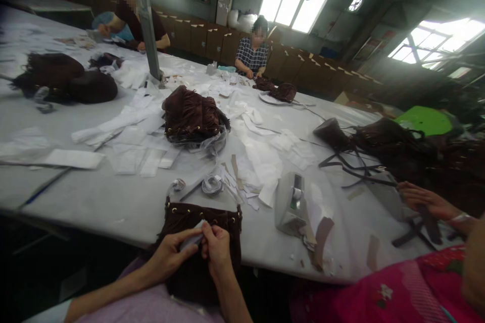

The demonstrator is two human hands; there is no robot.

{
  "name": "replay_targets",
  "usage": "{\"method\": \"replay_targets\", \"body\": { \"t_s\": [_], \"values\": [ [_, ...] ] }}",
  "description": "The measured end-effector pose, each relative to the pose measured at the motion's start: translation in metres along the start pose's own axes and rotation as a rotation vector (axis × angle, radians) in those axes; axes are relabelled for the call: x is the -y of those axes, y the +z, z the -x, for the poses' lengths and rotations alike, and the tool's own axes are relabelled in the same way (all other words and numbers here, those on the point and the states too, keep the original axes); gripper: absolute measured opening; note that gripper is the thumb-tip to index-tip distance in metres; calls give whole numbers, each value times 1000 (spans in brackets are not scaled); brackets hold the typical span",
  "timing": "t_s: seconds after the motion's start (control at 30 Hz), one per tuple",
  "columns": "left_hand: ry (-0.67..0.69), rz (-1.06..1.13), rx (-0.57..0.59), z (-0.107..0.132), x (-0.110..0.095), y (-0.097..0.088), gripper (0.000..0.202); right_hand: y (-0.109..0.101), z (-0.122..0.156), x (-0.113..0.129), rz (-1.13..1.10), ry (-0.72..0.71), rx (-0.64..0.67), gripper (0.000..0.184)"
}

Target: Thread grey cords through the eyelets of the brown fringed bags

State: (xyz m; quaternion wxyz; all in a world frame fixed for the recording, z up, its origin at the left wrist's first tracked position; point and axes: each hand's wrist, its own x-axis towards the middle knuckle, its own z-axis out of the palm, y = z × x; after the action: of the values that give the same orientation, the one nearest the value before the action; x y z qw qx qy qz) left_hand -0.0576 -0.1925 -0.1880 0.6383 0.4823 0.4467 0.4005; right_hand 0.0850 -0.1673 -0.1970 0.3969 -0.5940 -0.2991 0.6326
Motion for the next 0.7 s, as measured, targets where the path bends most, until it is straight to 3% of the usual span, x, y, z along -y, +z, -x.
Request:
{"method": "replay_targets", "body": {
  "t_s": [0.1, 0.2, 0.43, 0.53, 0.6, 0.7],
  "values": [
    [-274, 377, -77, -4, -9, 6, 54, -2, -1, 0, 85, -65, -29, 52],
    [-456, 464, -62, -10, -10, 14, 52, -3, -1, 1, 172, -148, -85, 51],
    [-395, 107, -141, -16, 4, 27, 50, 1, 5, -5, 611, -418, -225, 53],
    [-323, -7, -166, -16, 10, 23, 48, -18, 3, 6, 692, -450, -185, 55],
    [-281, -35, -162, -18, 14, 18, 47, -49, 1, 23, 685, -466, -340, 54],
    [-313, -25, -116, -20, 20, 14, 49, -116, 0, 53, 652, -524, -874, 56]
  ]
}}
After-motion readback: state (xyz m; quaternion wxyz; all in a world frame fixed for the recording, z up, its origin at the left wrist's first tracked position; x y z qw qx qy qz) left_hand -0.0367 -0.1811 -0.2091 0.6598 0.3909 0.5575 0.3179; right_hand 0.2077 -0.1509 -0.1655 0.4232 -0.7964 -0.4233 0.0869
